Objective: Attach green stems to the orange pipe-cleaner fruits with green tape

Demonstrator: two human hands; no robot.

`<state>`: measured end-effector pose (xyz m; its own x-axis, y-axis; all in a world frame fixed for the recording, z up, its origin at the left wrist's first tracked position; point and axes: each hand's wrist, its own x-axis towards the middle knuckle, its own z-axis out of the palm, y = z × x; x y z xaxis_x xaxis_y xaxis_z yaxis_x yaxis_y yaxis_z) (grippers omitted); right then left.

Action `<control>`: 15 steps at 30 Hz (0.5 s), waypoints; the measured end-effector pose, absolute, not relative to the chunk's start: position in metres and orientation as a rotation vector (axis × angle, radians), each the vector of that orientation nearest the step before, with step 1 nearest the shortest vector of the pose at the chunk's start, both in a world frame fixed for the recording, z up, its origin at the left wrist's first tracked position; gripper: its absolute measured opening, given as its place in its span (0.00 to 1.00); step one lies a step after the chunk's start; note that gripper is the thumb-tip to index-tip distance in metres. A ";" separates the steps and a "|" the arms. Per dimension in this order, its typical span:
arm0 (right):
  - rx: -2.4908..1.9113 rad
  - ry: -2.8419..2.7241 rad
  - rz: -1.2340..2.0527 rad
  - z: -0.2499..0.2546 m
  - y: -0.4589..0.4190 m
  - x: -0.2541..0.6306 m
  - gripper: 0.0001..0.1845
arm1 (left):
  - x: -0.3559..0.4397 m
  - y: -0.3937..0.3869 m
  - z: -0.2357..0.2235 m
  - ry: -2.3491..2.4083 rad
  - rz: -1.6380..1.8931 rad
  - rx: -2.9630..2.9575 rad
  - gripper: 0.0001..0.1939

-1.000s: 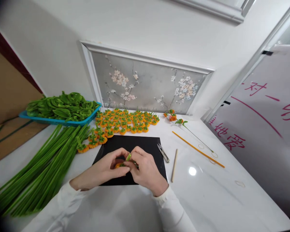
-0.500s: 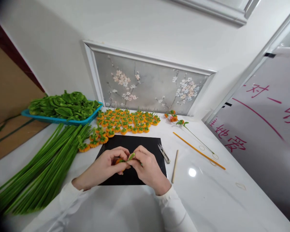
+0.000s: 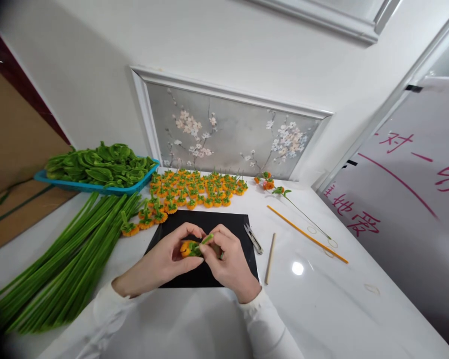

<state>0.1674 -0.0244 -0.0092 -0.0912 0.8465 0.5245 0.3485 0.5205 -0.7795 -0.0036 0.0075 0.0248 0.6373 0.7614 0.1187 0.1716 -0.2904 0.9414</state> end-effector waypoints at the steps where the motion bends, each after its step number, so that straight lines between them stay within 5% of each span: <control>1: -1.042 -1.660 0.561 -0.010 -0.024 0.167 0.07 | -0.002 0.007 0.023 0.778 0.757 1.890 0.13; 8: -1.122 -1.549 0.578 -0.016 -0.019 0.165 0.11 | 0.004 0.006 0.010 0.892 0.966 2.265 0.09; 15: -1.072 -1.538 0.561 -0.016 -0.018 0.166 0.08 | 0.004 0.007 0.006 0.895 0.932 2.005 0.05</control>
<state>0.1664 -0.0182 -0.0158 0.0363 0.8585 0.5115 0.3273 0.4734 -0.8178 0.0036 0.0071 0.0065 0.4928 0.8131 0.3098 0.2768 -0.4840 0.8302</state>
